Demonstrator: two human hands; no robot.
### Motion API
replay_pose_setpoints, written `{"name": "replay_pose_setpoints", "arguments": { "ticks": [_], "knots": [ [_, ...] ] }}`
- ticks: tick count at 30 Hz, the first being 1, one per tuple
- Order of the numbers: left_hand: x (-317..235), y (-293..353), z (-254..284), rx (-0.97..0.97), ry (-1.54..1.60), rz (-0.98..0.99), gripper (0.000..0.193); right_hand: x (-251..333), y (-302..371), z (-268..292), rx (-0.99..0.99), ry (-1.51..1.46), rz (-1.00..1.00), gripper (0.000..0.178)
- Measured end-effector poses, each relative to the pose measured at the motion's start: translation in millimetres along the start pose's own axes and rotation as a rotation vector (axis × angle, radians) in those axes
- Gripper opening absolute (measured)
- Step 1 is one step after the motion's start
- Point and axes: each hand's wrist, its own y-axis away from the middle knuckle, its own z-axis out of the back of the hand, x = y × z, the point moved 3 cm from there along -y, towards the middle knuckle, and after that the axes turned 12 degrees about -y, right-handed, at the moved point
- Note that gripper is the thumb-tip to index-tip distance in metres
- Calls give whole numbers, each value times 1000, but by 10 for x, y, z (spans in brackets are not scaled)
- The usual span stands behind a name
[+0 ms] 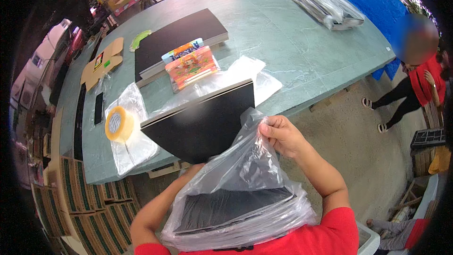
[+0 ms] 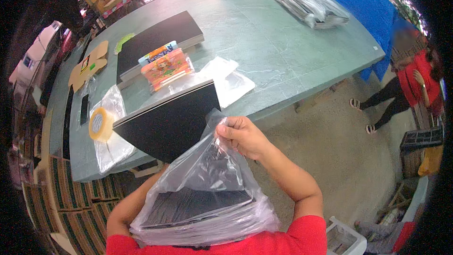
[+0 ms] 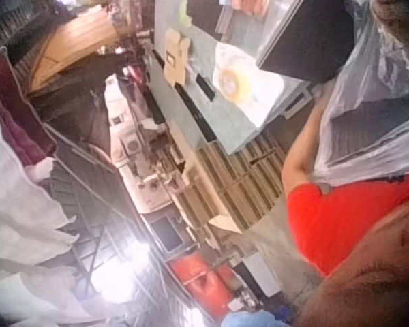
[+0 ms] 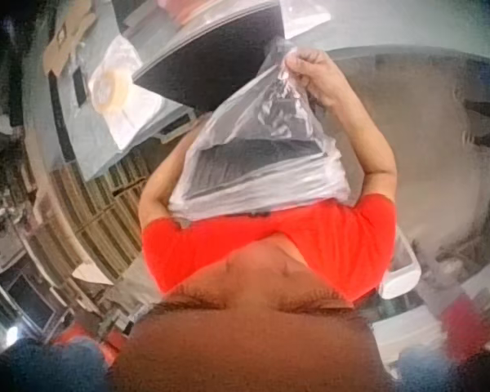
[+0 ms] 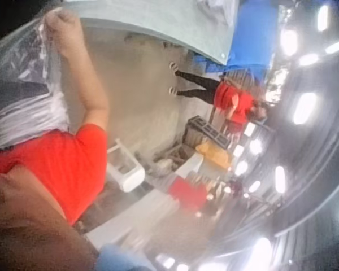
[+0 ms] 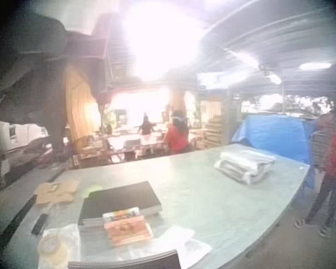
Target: The person organizes a stack of boards into plastic sleeves and then bundles large clear bags by hand at a workstation.
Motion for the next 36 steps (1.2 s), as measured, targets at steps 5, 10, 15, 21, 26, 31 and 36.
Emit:
{"name": "replay_pose_setpoints", "arguments": {
  "ticks": [5,10,15,21,26,31,36],
  "knots": [
    [913,928,553,-781,-365,476,18,16,-112,-4,-98,171,-26,15],
    [17,1637,999,-1631,241,-203,15,63,-187,-338,-9,413,-83,23],
    [-1269,768,847,-930,249,-217,8,-298,-379,-484,162,417,-82,18],
    [-1284,447,817,-795,88,-222,10,-323,-383,-521,-21,66,24,38],
    [-716,1505,1423,-1771,-50,42,15,-14,-257,-582,-76,189,134,21],
    [-1795,753,1003,-829,-98,-231,16,-268,-383,-904,216,410,118,20],
    [-1564,491,926,-729,222,-295,15,-338,-477,-798,133,196,31,30]
  ]
}}
